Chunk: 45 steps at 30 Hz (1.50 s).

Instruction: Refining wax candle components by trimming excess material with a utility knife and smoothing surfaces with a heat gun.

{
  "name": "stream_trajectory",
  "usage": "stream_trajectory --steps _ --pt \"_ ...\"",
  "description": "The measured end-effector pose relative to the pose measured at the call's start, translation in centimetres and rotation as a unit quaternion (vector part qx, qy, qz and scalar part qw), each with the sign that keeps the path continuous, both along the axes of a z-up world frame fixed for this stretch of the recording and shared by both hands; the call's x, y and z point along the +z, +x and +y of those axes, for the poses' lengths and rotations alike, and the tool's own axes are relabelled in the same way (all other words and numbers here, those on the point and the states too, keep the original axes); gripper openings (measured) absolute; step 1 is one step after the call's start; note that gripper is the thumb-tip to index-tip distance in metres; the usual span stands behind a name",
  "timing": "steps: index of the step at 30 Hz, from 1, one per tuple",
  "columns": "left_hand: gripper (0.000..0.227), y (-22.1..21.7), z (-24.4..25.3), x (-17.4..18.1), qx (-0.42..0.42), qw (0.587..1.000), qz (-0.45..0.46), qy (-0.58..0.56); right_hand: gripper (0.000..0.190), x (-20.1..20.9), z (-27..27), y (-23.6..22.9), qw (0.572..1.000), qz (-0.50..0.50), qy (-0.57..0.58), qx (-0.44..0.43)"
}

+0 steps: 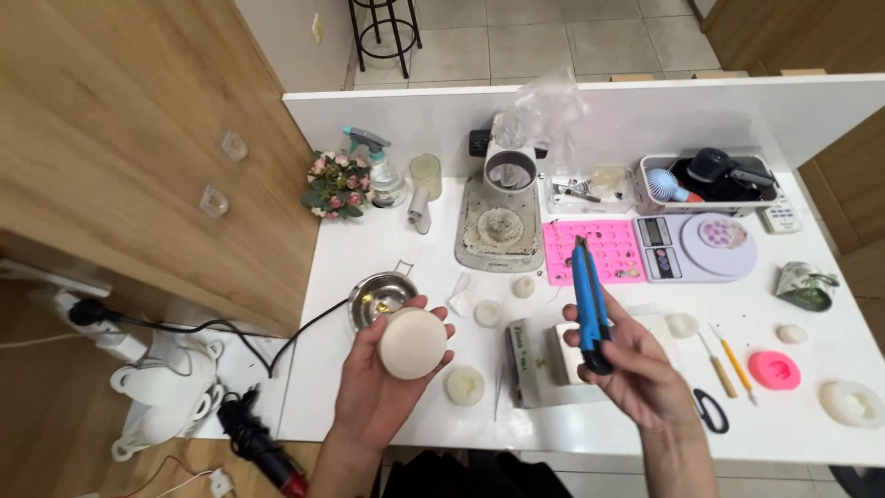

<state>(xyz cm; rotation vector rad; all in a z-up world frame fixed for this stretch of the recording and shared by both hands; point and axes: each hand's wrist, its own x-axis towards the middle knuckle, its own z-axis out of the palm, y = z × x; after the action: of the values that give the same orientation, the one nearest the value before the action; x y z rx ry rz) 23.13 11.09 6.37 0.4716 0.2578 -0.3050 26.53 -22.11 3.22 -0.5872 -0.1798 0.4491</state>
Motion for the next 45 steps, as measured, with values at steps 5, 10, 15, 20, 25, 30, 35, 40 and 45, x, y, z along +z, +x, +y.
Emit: stream_trajectory --steps 5,10,15,20,25,30,35,40,45 --pt "0.055 -0.2 2.4 -1.7 -0.026 1.0 -0.004 -0.011 0.073 0.5 4.7 -2.7 0.998 0.034 -0.01 -0.052" --pt "0.056 -0.1 3.4 -2.5 -0.026 0.999 -0.005 -0.023 0.053 1.9 6.8 -4.9 0.994 0.013 -0.062 -0.087" --pt "0.055 0.4 3.9 -3.2 -0.041 0.997 -0.029 -0.055 0.047 1.1 7.9 -5.6 0.983 0.03 -0.131 -0.126" --pt "0.058 0.9 3.6 -3.1 -0.022 0.994 -0.052 -0.092 0.043 0.2 7.5 -6.1 0.965 0.064 -0.205 -0.153" --pt "0.06 1.9 2.6 -3.1 -0.02 0.976 -0.094 -0.195 0.028 4.9 8.9 -6.1 0.934 0.016 -0.309 -0.178" --pt "0.06 2.2 2.6 -0.6 -0.019 0.977 -0.075 -0.197 0.053 2.9 7.5 -6.4 0.905 -0.067 -0.394 -0.142" --pt "0.054 3.0 2.7 -1.3 -0.013 0.986 -0.084 -0.142 0.06 4.6 8.8 -7.1 0.804 -0.178 -0.55 -0.137" --pt "0.057 3.6 1.9 -0.8 -0.016 0.982 -0.047 -0.183 0.054 6.3 9.9 -7.8 0.642 -0.317 -0.683 -0.144" --pt "0.06 3.2 1.1 0.7 -0.058 0.976 -0.072 -0.197 0.054 7.2 11.0 -7.4 0.581 -0.39 -0.698 -0.151"
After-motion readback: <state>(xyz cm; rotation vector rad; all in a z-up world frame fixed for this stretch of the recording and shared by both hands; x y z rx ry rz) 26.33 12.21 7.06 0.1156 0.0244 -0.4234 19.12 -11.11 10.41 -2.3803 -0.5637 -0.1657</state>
